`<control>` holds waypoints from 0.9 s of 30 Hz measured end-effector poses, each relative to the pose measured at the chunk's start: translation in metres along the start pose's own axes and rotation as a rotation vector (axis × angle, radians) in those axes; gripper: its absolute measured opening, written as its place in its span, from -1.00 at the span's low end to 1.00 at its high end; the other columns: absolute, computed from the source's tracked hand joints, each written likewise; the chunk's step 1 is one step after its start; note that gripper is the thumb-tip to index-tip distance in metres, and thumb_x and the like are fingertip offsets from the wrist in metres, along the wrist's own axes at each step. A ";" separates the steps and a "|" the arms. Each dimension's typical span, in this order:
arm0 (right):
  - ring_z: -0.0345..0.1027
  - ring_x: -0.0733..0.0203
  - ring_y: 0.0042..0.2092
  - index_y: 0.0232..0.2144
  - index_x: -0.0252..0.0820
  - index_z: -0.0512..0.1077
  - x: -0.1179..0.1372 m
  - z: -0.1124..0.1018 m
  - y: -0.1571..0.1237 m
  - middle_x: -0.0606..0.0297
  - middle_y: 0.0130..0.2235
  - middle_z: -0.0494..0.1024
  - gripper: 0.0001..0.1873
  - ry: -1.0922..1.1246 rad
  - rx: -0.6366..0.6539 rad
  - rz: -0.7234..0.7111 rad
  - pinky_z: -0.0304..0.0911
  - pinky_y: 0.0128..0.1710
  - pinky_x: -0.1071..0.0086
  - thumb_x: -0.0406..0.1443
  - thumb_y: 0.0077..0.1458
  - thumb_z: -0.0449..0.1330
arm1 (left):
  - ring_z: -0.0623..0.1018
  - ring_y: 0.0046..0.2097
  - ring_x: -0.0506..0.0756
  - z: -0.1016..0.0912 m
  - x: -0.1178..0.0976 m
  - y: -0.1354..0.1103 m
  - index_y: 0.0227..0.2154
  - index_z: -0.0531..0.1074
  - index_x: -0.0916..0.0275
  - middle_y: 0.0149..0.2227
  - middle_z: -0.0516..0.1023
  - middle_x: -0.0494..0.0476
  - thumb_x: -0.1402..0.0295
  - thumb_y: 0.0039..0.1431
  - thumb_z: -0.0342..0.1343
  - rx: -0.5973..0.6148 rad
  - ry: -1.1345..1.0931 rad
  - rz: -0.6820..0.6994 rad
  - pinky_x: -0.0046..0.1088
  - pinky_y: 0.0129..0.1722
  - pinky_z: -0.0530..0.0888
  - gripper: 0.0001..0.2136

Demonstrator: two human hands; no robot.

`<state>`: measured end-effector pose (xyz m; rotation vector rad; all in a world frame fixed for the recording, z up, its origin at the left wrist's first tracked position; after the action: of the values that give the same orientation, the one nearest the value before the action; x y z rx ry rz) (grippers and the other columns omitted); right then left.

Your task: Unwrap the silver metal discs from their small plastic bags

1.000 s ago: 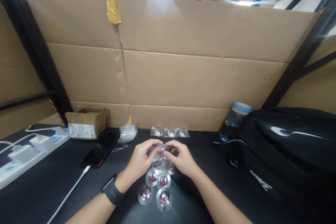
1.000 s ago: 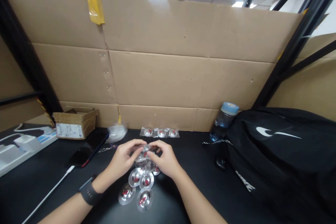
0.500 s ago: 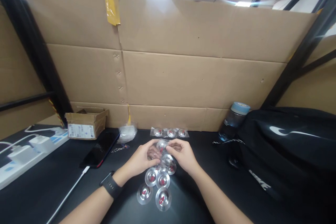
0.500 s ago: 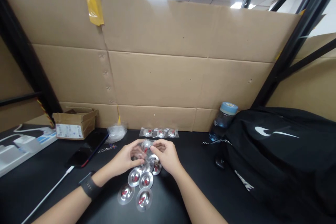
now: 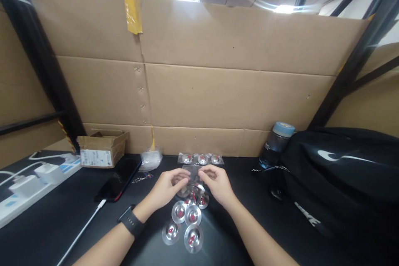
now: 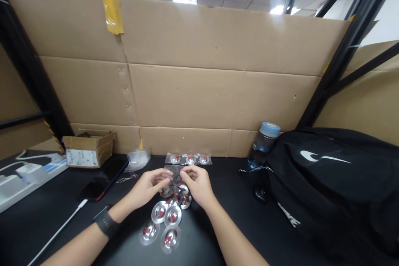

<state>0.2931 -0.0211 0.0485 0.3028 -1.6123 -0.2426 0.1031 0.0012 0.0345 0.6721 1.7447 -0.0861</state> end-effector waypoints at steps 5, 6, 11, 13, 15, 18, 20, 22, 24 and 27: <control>0.48 0.19 -0.35 -0.32 -0.22 0.54 0.005 -0.001 0.000 0.24 -0.37 0.60 -0.74 0.006 -0.057 -0.021 0.37 -0.31 0.37 -0.12 0.09 0.34 | 0.64 -0.10 0.20 -0.006 0.002 0.002 -0.14 0.54 0.26 -0.14 0.66 0.23 0.20 0.25 0.18 -0.084 -0.036 0.006 -0.26 -0.04 0.54 -0.75; 0.48 0.18 -0.35 -0.32 -0.22 0.54 0.006 -0.001 0.000 0.23 -0.36 0.60 -0.73 0.016 -0.064 -0.021 0.37 -0.30 0.37 -0.12 0.09 0.34 | 0.64 -0.09 0.20 -0.006 0.002 0.002 -0.14 0.54 0.26 -0.13 0.66 0.24 0.21 0.25 0.19 -0.099 -0.047 0.007 -0.25 -0.03 0.54 -0.75; 0.50 0.20 -0.31 -0.11 -0.15 0.46 0.003 -0.001 0.001 0.27 -0.29 0.58 -0.67 0.075 -0.051 -0.041 0.41 -0.25 0.34 -0.17 0.09 0.35 | 0.64 -0.13 0.14 -0.007 -0.003 0.001 0.04 0.38 0.21 -0.14 0.63 0.20 0.25 0.24 0.20 -0.179 -0.140 0.047 -0.26 -0.02 0.54 -0.65; 0.51 0.21 -0.30 0.04 -0.10 0.36 0.003 -0.001 0.000 0.27 -0.23 0.58 -0.53 0.077 -0.024 -0.050 0.42 -0.21 0.33 -0.22 0.09 0.35 | 0.64 -0.19 0.09 -0.007 -0.006 0.000 0.10 0.28 0.16 -0.09 0.60 0.19 0.28 0.23 0.21 -0.214 -0.180 0.069 -0.30 -0.07 0.56 -0.59; 0.52 0.22 -0.29 0.13 -0.06 0.26 0.003 0.000 0.000 0.28 -0.20 0.57 -0.42 0.077 -0.018 -0.058 0.42 -0.19 0.32 -0.26 0.08 0.34 | 0.63 -0.23 0.05 -0.008 -0.008 -0.001 0.09 0.23 0.13 -0.03 0.56 0.20 0.29 0.22 0.21 -0.257 -0.203 0.088 -0.34 -0.12 0.56 -0.58; 0.52 0.25 -0.31 0.16 -0.02 0.19 0.006 -0.001 -0.001 0.32 -0.22 0.55 -0.35 0.093 -0.050 -0.079 0.42 -0.19 0.33 -0.32 0.07 0.33 | 0.61 -0.24 0.02 -0.010 -0.011 -0.002 -0.02 0.25 0.14 0.02 0.52 0.21 0.30 0.22 0.21 -0.323 -0.209 0.114 -0.40 -0.14 0.55 -0.67; 0.50 0.27 -0.33 0.10 -0.03 0.24 0.008 -0.002 -0.001 0.33 -0.23 0.55 -0.43 0.112 -0.067 -0.095 0.41 -0.20 0.35 -0.34 0.07 0.32 | 0.59 -0.22 0.02 -0.010 -0.013 -0.003 -0.11 0.31 0.18 0.03 0.51 0.22 0.30 0.24 0.20 -0.318 -0.189 0.130 -0.42 -0.15 0.54 -0.77; 0.49 0.27 -0.32 -0.08 -0.10 0.39 0.010 -0.003 0.000 0.28 -0.22 0.56 -0.66 0.105 -0.051 -0.100 0.40 -0.22 0.37 -0.34 0.07 0.30 | 0.58 -0.20 0.02 -0.008 -0.017 -0.003 -0.15 0.39 0.22 0.07 0.48 0.25 0.31 0.26 0.17 -0.244 -0.152 0.139 -0.42 -0.14 0.54 -0.84; 0.47 0.27 -0.32 -0.26 -0.18 0.49 0.011 -0.003 0.001 0.21 -0.18 0.57 -0.86 0.062 -0.016 -0.099 0.39 -0.25 0.37 -0.34 0.06 0.27 | 0.57 -0.18 0.04 -0.004 -0.019 -0.003 -0.07 0.46 0.23 0.16 0.42 0.29 0.31 0.28 0.15 -0.142 -0.121 0.139 -0.39 -0.13 0.55 -0.79; 0.43 0.29 -0.35 -0.19 -0.20 0.57 0.011 -0.005 0.001 0.15 -0.10 0.56 -0.75 0.006 0.007 -0.080 0.38 -0.31 0.39 -0.37 0.02 0.25 | 0.57 -0.19 0.05 0.000 -0.020 -0.004 0.17 0.37 0.18 0.27 0.30 0.32 0.30 0.27 0.14 -0.074 -0.109 0.137 -0.36 -0.15 0.57 -0.59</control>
<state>0.2969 -0.0237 0.0600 0.3739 -1.5968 -0.2965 0.1036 -0.0100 0.0512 0.7179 1.5859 0.0359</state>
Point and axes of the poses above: each hand's wrist, its own y-axis towards the middle knuckle, its own z-axis out of the palm, x = y × z, the point moved 5 cm from there along y, towards the middle knuckle
